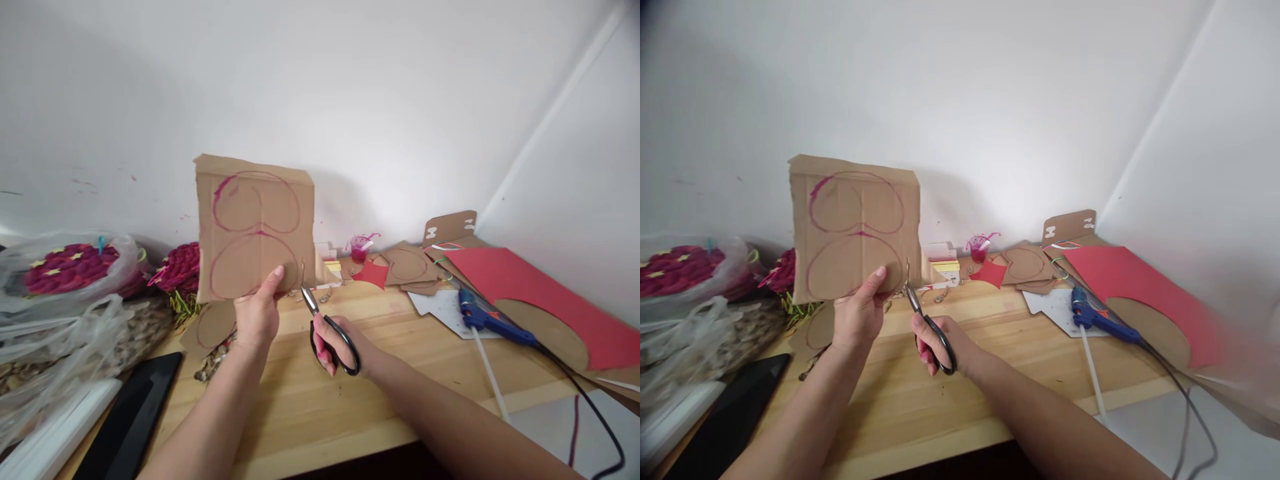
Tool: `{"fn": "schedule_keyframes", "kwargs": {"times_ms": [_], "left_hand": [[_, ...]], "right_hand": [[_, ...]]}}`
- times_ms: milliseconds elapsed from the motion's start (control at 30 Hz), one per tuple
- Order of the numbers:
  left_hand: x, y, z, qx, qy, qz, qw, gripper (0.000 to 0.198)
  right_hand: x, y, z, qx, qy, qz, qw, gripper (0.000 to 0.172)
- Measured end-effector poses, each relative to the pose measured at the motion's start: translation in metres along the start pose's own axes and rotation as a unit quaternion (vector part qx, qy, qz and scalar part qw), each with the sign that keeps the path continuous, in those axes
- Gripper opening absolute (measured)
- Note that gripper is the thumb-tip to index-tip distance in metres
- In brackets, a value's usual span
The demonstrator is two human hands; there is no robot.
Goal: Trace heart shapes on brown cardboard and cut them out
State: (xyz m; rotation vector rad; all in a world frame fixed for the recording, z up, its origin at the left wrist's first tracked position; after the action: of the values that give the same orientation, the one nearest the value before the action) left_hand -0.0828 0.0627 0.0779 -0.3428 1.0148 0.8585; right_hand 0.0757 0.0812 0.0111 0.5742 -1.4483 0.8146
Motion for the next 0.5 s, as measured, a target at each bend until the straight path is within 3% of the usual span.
{"fn": "schedule_keyframes", "kwargs": {"times_ms": [67, 167, 333, 500], "left_hand": [[-0.004, 0.009, -0.013, -0.032, 0.008, 0.009, 0.999, 0.053], [0.001, 0.016, -0.021, -0.028, 0.032, -0.014, 0.999, 0.05], [0.016, 0.014, -0.013, 0.043, 0.052, -0.052, 0.996, 0.042], [0.017, 0.011, -0.008, 0.07, 0.05, -0.047, 0.995, 0.047]], "right_hand": [[-0.004, -0.002, 0.007, 0.038, -0.011, 0.019, 0.999, 0.081], [-0.005, -0.003, 0.007, 0.054, -0.002, 0.028, 0.998, 0.081], [0.002, 0.0, -0.006, 0.021, 0.025, 0.01, 0.999, 0.078], [0.001, 0.002, -0.012, 0.01, 0.017, 0.021, 1.0, 0.08]]}}
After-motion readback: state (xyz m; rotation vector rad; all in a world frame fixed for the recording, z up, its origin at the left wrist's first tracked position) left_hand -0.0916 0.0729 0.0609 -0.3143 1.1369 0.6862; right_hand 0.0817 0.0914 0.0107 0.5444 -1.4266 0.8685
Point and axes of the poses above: each hand's wrist, its own y-axis towards the middle knuckle, its own z-axis out of the palm, x = y × z, the point moved 9 cm from there along y, towards the middle knuckle, and after that the axes turned 1 degree about y, right-handed, at the moved point
